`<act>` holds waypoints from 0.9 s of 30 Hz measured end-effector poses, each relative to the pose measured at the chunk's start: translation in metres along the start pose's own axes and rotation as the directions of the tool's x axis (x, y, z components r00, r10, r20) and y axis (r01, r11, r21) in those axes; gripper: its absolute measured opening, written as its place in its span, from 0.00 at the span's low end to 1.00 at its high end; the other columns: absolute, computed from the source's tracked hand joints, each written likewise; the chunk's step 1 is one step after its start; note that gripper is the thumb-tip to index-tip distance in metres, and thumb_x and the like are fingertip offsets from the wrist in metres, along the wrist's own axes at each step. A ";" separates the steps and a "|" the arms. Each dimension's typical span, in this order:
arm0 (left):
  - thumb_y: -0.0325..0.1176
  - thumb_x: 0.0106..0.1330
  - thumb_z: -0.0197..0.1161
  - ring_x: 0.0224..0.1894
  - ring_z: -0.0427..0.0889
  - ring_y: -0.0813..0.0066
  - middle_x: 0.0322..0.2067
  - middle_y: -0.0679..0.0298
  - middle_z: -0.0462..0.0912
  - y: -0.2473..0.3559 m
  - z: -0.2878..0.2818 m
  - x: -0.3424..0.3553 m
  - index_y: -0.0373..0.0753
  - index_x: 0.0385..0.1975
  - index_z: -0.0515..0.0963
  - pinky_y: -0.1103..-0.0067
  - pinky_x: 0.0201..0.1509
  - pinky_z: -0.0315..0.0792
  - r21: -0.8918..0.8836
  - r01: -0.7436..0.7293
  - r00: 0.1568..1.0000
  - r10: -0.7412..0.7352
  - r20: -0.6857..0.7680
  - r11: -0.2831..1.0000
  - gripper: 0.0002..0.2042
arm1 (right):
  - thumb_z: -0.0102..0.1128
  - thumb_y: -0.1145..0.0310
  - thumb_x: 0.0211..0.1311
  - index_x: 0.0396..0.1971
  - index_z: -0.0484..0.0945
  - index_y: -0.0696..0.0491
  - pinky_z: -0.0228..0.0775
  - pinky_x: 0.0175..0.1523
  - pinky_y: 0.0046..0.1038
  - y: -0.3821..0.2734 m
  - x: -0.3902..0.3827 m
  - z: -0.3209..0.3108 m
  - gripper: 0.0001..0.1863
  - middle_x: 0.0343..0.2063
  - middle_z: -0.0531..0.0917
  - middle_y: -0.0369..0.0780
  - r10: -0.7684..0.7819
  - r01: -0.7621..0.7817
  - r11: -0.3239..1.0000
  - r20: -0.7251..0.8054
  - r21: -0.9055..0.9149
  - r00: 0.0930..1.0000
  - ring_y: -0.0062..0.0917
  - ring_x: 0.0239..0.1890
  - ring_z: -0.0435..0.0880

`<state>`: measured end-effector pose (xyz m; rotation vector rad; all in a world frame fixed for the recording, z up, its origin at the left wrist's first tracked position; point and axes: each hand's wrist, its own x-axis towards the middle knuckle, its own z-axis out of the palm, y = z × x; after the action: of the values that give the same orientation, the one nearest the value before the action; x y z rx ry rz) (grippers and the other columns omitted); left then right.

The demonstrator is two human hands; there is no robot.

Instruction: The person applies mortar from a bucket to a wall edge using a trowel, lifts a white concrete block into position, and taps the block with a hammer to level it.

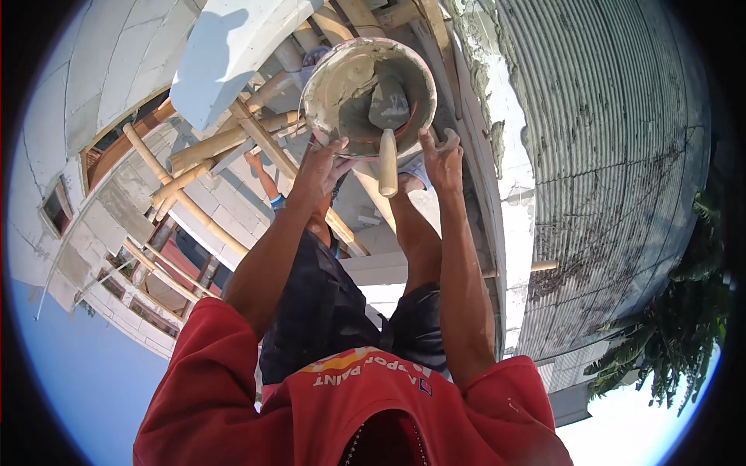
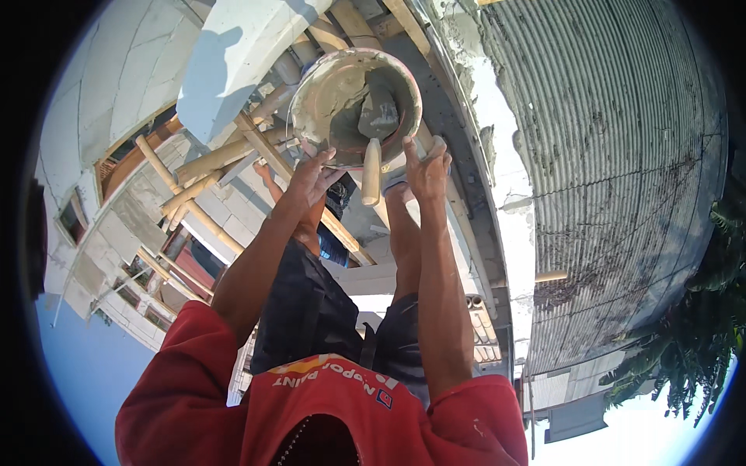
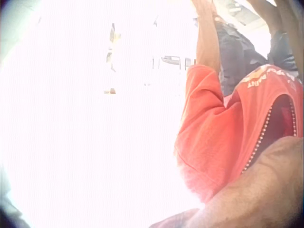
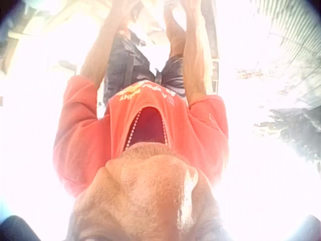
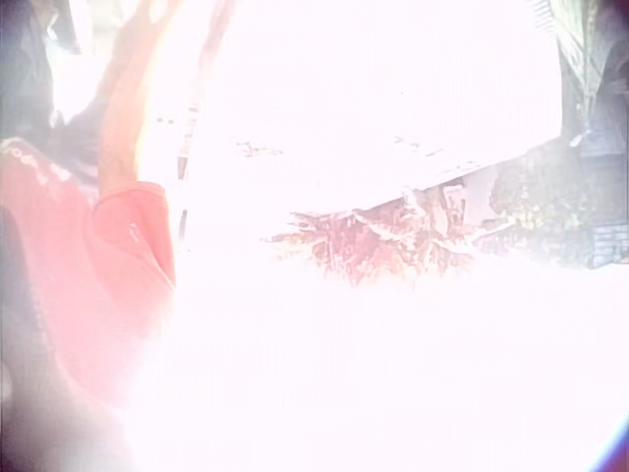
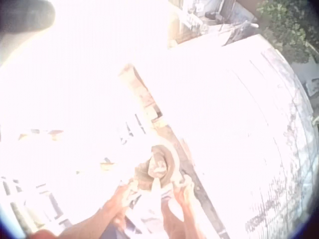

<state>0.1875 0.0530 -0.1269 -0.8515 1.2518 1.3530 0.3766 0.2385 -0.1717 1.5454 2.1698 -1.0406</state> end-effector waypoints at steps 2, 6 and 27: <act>0.31 0.68 0.65 0.57 0.78 0.63 0.53 0.61 0.77 0.000 0.002 -0.036 0.39 0.58 0.68 0.64 0.62 0.76 0.162 0.065 0.998 -0.063 -0.015 0.985 0.21 | 0.60 0.47 0.64 0.64 0.70 0.51 0.72 0.57 0.42 0.006 -0.033 -0.024 0.33 0.55 0.76 0.46 0.046 -0.279 0.761 0.380 0.586 0.924 0.35 0.55 0.79; 0.32 0.68 0.65 0.56 0.79 0.64 0.54 0.61 0.77 -0.023 0.014 -0.053 0.39 0.62 0.67 0.62 0.63 0.75 0.463 0.224 0.972 -0.232 -0.042 0.857 0.24 | 0.62 0.58 0.65 0.63 0.69 0.49 0.72 0.57 0.32 0.027 -0.097 -0.055 0.28 0.52 0.79 0.38 0.171 -0.616 0.256 0.592 0.745 0.787 0.28 0.50 0.81; 0.42 0.62 0.66 0.52 0.82 0.48 0.47 0.39 0.81 -0.335 0.009 0.056 0.27 0.59 0.69 0.66 0.58 0.73 0.955 -0.265 0.918 -0.339 0.208 -0.131 0.31 | 0.60 0.39 0.61 0.74 0.43 0.49 0.55 0.71 0.46 0.228 -0.313 0.176 0.52 0.73 0.48 0.43 0.477 -0.014 -0.830 0.723 0.557 0.500 0.41 0.72 0.54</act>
<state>0.5030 0.0393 -0.2512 0.5983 1.4097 0.0398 0.6737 -0.0643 -0.1973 2.7045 -1.3980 -2.3288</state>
